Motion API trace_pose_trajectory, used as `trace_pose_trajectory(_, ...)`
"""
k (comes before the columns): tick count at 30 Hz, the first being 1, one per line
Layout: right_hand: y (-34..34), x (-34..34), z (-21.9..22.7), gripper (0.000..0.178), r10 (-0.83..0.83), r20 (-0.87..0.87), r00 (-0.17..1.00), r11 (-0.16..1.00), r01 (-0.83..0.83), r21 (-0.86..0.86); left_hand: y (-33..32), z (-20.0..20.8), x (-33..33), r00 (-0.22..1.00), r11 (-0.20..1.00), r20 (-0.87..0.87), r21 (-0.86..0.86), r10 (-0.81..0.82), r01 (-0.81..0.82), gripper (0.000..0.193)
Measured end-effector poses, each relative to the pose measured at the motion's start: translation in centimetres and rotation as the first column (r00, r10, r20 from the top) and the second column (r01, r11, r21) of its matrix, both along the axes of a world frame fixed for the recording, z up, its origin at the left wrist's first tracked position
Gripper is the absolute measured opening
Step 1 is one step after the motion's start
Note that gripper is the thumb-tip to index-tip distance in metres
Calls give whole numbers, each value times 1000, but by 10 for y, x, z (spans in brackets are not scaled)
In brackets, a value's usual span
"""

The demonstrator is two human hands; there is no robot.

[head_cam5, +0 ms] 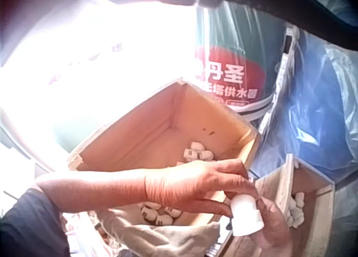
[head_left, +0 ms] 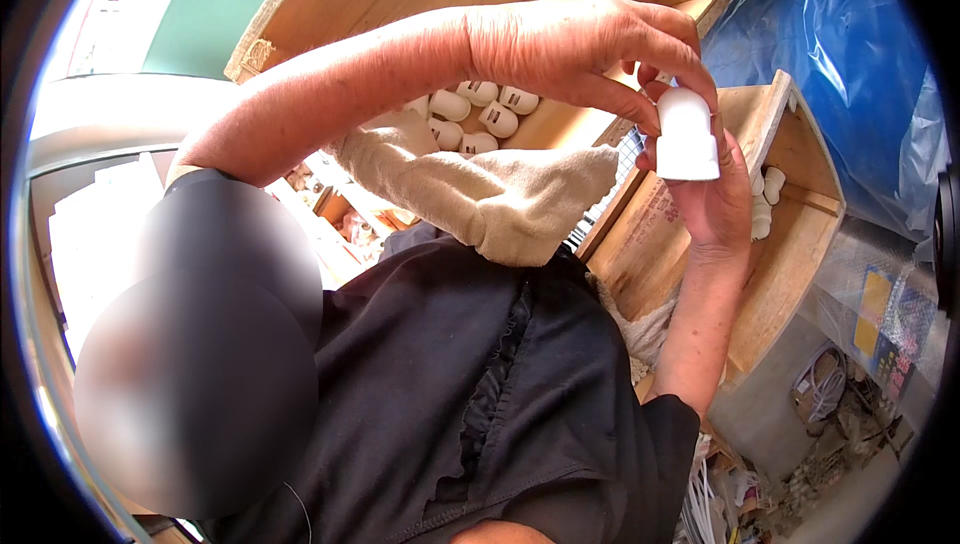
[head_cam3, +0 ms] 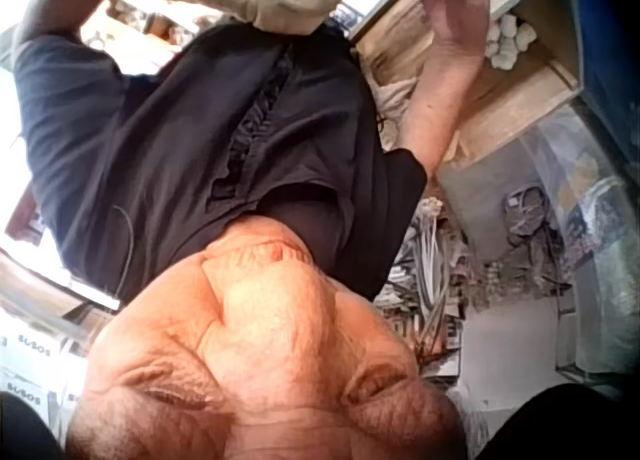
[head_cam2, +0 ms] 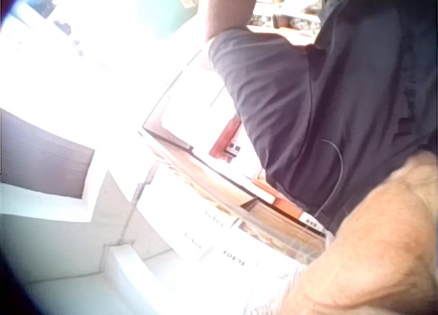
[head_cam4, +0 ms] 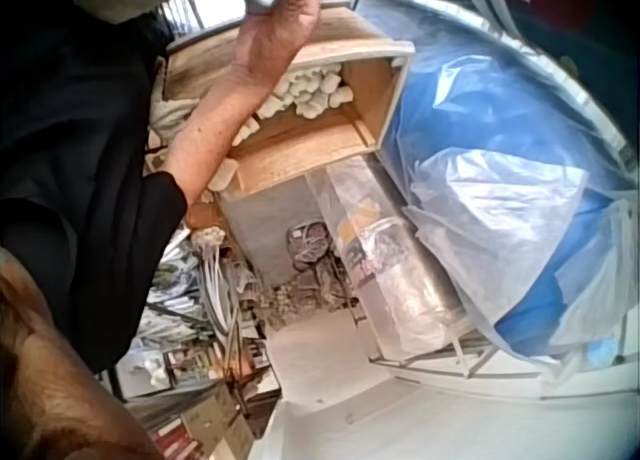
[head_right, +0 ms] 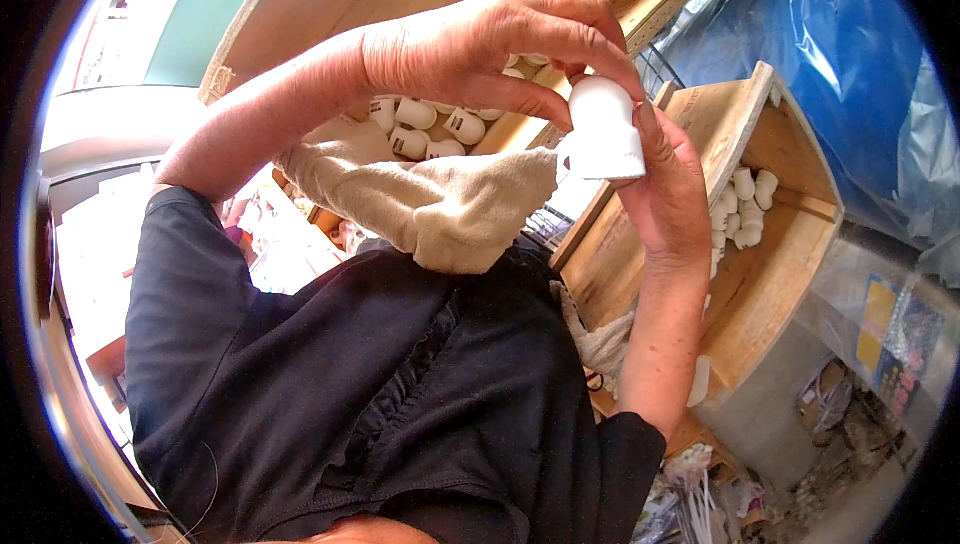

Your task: The person transfers small white capsule-shaped objects from a large wooden crate into a smaller wooden crate. They pick up the capsules one by one with their right hand and place them into the smaller container, which is lined with a cloth. The process is repetitive and continues throughout the video.

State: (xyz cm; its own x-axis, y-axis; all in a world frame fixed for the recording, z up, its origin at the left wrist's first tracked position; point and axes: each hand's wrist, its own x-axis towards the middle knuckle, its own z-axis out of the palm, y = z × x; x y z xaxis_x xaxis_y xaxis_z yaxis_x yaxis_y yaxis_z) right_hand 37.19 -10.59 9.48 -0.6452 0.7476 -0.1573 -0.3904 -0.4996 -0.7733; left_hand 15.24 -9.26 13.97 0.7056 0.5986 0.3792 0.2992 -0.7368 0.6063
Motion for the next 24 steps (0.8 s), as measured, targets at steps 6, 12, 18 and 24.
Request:
trace_pose_trajectory(6,14,2,-21,42,-160,131,978,987,163,-10,13,6,-7,917,891,-22,-229,398,-392,40)
trace_pose_trajectory(12,18,9,-27,33,-226,160,961,971,235,-44,45,-2,-60,436,487,-437,6,787,-873,40)
trace_pose_trajectory(18,18,10,-30,33,-218,153,964,973,228,-48,56,-108,-151,296,503,-748,58,593,-863,43)
trace_pose_trajectory(24,17,10,-28,32,-219,157,963,972,229,-45,20,-101,-135,150,552,-958,12,246,-833,43)
